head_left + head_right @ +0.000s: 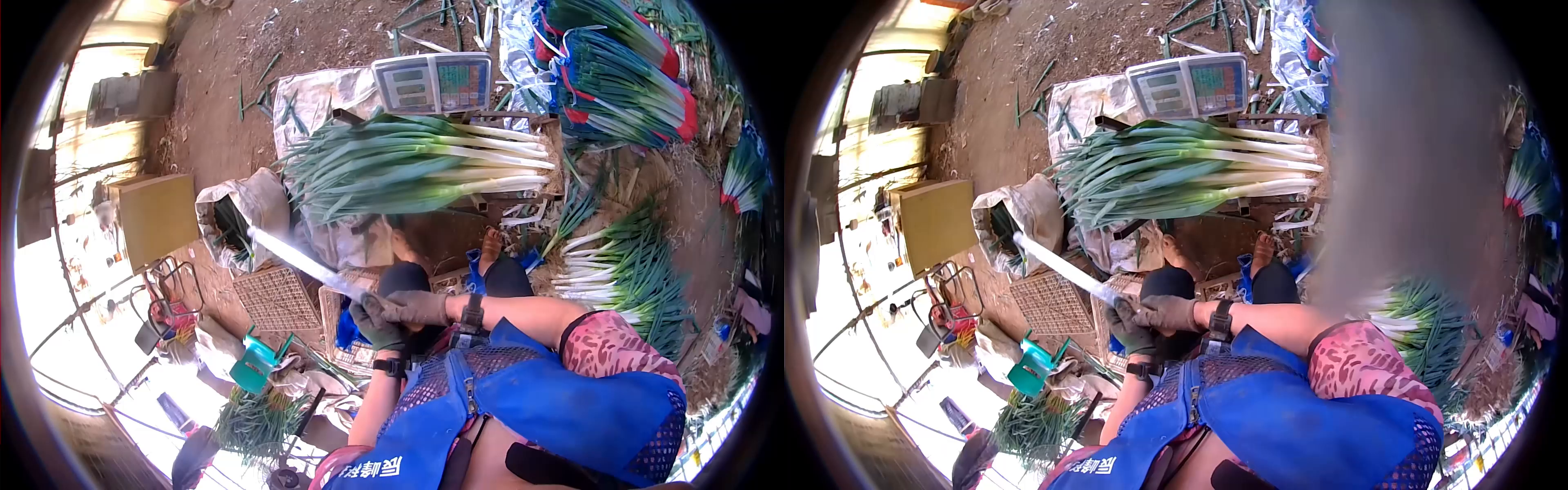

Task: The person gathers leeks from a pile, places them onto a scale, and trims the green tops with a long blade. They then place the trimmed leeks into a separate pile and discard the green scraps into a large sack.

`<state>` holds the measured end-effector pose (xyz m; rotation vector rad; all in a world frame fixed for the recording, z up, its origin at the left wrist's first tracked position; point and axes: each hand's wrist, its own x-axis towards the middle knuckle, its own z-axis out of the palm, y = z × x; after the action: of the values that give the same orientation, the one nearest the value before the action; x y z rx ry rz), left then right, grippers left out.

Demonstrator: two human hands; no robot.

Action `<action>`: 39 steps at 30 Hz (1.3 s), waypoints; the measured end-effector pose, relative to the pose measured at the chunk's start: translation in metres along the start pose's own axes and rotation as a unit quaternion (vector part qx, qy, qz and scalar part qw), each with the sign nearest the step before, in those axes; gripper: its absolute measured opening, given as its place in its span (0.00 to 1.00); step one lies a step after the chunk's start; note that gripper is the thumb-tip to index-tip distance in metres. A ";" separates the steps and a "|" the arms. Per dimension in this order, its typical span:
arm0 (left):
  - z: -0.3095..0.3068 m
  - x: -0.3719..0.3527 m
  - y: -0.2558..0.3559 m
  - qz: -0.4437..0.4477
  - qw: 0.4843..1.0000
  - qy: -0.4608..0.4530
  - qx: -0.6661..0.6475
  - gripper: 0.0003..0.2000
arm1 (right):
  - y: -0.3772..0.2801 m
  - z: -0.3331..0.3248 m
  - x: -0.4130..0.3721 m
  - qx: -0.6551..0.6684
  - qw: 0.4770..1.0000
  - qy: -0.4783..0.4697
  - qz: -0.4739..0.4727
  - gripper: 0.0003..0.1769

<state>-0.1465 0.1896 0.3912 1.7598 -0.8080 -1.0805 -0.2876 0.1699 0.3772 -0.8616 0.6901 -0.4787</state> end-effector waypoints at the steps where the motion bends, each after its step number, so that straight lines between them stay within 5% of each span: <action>1: 0.000 0.006 -0.006 0.008 1.000 -0.024 -0.001 0.14 | 0.017 0.003 0.004 0.002 0.998 0.050 -0.050 0.30; 5: 0.002 0.035 -0.002 -0.010 0.986 -0.161 0.035 0.17 | -0.030 -0.014 -0.005 0.070 0.987 0.097 0.110 0.26; 8: -0.020 0.078 0.000 0.029 0.963 -0.219 0.156 0.19 | -0.034 -0.022 0.016 -0.063 0.975 0.210 0.041 0.25; 10: -0.049 0.127 -0.011 0.025 0.952 -0.244 0.185 0.20 | -0.020 -0.022 0.048 -0.203 0.927 0.315 -0.016 0.19; 16: -0.153 0.325 -0.049 -0.035 0.941 -0.253 0.222 0.16 | -0.003 -0.024 0.183 -0.260 0.798 0.526 0.136 0.20; 19: -0.185 0.393 0.007 -0.053 0.929 -0.260 0.257 0.16 | -0.009 -0.026 0.236 -0.260 0.737 0.584 0.219 0.21; 23: -0.238 0.480 -0.011 -0.014 0.872 -0.332 0.360 0.16 | -0.039 -0.024 0.274 -0.263 0.716 0.609 0.219 0.23; 29: -0.183 0.550 0.008 0.156 0.836 -0.400 0.341 0.14 | -0.045 0.000 0.278 -0.288 0.687 0.638 0.194 0.22; 39: 0.060 0.538 0.030 0.324 0.742 -0.477 0.341 0.16 | -0.052 0.028 0.296 -0.279 0.666 0.673 0.161 0.20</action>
<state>0.0158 -0.3017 0.2290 1.0966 -2.5036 -1.2214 -0.0696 -0.0334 0.3280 -0.8063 2.4420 -0.5420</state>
